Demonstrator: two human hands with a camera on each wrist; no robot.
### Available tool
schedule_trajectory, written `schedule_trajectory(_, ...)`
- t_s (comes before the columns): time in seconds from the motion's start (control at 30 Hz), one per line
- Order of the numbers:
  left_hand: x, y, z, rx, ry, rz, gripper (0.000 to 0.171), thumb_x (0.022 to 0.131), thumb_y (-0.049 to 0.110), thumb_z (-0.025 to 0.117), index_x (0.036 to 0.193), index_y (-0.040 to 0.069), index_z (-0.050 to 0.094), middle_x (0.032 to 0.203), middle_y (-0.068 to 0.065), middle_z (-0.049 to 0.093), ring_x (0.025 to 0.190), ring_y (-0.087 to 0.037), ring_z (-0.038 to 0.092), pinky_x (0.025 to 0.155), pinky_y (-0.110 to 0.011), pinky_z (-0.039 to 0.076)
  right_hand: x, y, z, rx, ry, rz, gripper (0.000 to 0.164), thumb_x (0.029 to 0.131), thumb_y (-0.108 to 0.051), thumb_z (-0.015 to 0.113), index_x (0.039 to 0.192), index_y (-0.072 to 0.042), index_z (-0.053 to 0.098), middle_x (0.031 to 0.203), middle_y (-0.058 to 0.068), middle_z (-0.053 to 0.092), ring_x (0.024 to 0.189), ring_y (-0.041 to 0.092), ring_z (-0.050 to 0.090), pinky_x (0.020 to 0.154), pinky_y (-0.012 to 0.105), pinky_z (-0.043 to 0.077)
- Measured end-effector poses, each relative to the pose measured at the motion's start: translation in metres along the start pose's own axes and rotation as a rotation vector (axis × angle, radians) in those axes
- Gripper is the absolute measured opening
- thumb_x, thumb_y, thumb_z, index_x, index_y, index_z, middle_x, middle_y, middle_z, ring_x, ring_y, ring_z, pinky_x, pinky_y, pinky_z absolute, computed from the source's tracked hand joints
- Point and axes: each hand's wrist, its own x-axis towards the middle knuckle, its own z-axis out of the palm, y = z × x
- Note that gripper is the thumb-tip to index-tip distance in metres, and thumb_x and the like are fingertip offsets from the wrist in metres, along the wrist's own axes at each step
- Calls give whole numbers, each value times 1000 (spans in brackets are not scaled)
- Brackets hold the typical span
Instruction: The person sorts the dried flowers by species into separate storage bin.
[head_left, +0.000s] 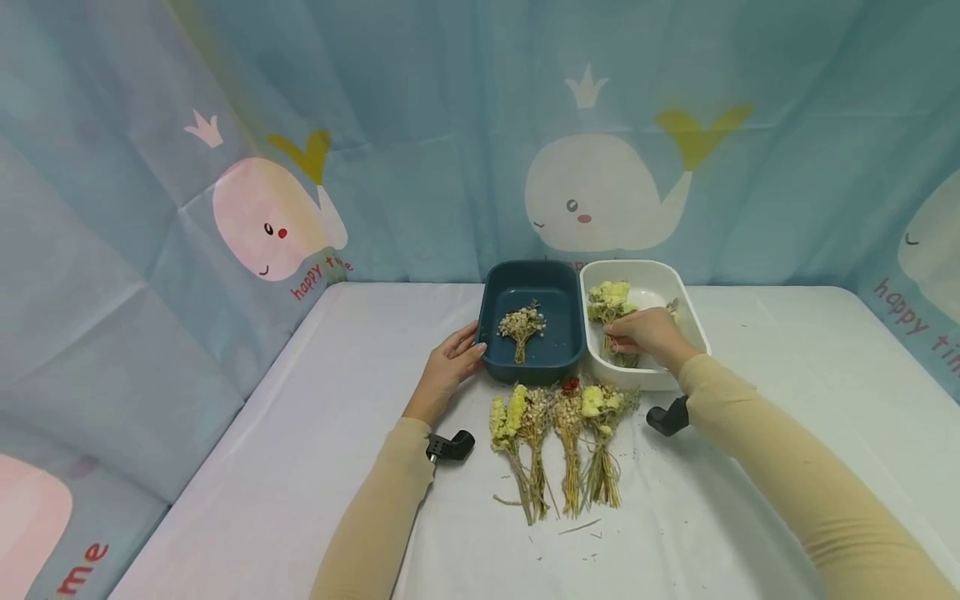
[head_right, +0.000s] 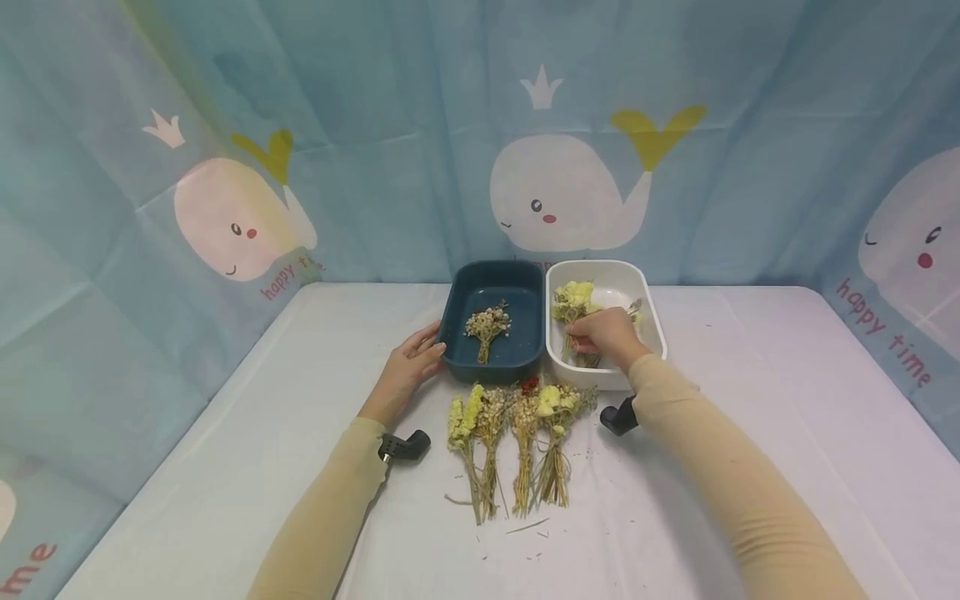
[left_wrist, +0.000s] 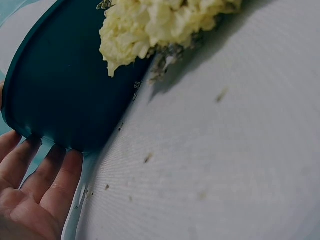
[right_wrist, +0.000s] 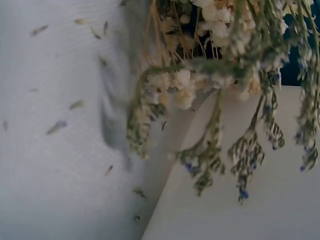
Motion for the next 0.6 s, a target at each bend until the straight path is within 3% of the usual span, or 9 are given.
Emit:
schedule_trajectory(0.4, 0, 2, -1, -31, -2, -47, 58, 98, 28, 66, 151, 22, 44, 154, -3, 46, 137, -23, 52, 112, -41, 45, 7, 4, 1, -12, 6, 25, 40, 96, -4, 64, 127, 19, 56, 70, -1, 71, 61, 6, 69, 68, 23, 61)
schedule_trajectory(0.6, 0, 3, -1, -51, -1, -74, 59, 98, 27, 65, 152, 23, 42, 156, -3, 45, 138, -22, 50, 115, -41, 42, 2, 0, 3, -92, 42, 10, 38, 93, -5, 68, 122, 19, 60, 72, 3, 74, 63, 8, 71, 70, 25, 62)
